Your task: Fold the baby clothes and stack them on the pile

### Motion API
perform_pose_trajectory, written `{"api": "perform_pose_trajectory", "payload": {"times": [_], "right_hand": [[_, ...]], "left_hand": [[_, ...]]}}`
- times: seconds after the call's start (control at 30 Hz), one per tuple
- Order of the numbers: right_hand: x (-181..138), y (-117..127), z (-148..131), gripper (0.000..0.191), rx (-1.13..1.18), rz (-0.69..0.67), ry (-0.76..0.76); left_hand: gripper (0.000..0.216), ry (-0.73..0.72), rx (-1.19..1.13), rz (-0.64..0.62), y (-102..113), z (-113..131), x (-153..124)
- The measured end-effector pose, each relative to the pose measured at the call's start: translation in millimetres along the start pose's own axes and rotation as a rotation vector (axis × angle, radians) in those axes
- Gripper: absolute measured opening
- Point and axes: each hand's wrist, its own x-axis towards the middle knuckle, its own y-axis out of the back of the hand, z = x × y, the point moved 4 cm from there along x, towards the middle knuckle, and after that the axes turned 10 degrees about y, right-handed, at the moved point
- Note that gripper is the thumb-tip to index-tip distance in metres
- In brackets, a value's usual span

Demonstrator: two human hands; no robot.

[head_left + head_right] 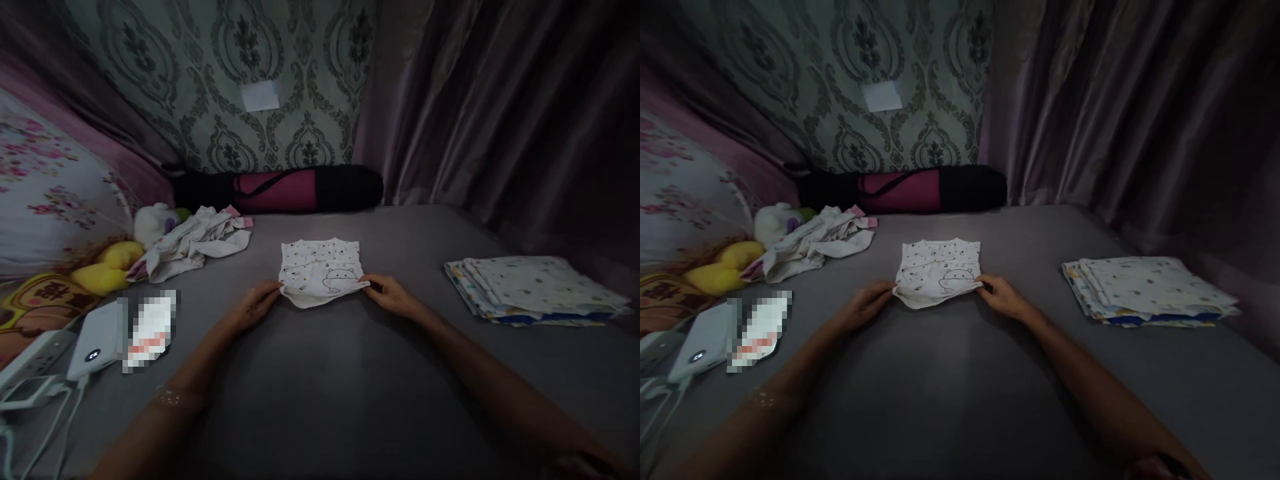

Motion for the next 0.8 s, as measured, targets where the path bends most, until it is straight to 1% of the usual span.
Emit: {"api": "perform_pose_trajectory", "payload": {"times": [0.1, 0.2, 0.3, 0.4, 0.5, 0.6, 0.73, 0.8], "right_hand": [[9, 0, 10, 0.026, 0.077, 0.085, -0.103], [22, -3, 25, 0.027, 0.177, 0.209, -0.103], [37, -4, 41, 0.029, 0.234, 0.321, -0.092], [51, -2, 50, 0.028, 0.149, 0.4, -0.127], [67, 0, 51, 0.028, 0.0, 0.43, -0.199], [82, 0, 50, 0.03, -0.121, 0.446, -0.29], [97, -3, 49, 0.034, -0.26, 0.397, -0.364], [102, -4, 48, 0.035, -0.333, 0.354, -0.391]], "left_hand": [[0.043, 0.168, -0.169, 0.07, -1, -5, 9], [0.048, 0.28, -0.382, 0.191, -4, -14, 22], [0.048, 0.33, -0.551, 0.292, -8, -22, 38], [0.043, 0.343, -0.607, 0.358, -11, -27, 55], [0.034, 0.351, -0.609, 0.43, -12, -31, 73], [0.025, 0.369, -0.531, 0.505, -13, -34, 92], [0.019, 0.423, -0.302, 0.567, -14, -34, 114], [0.021, 0.452, -0.157, 0.566, -14, -32, 122]]}}
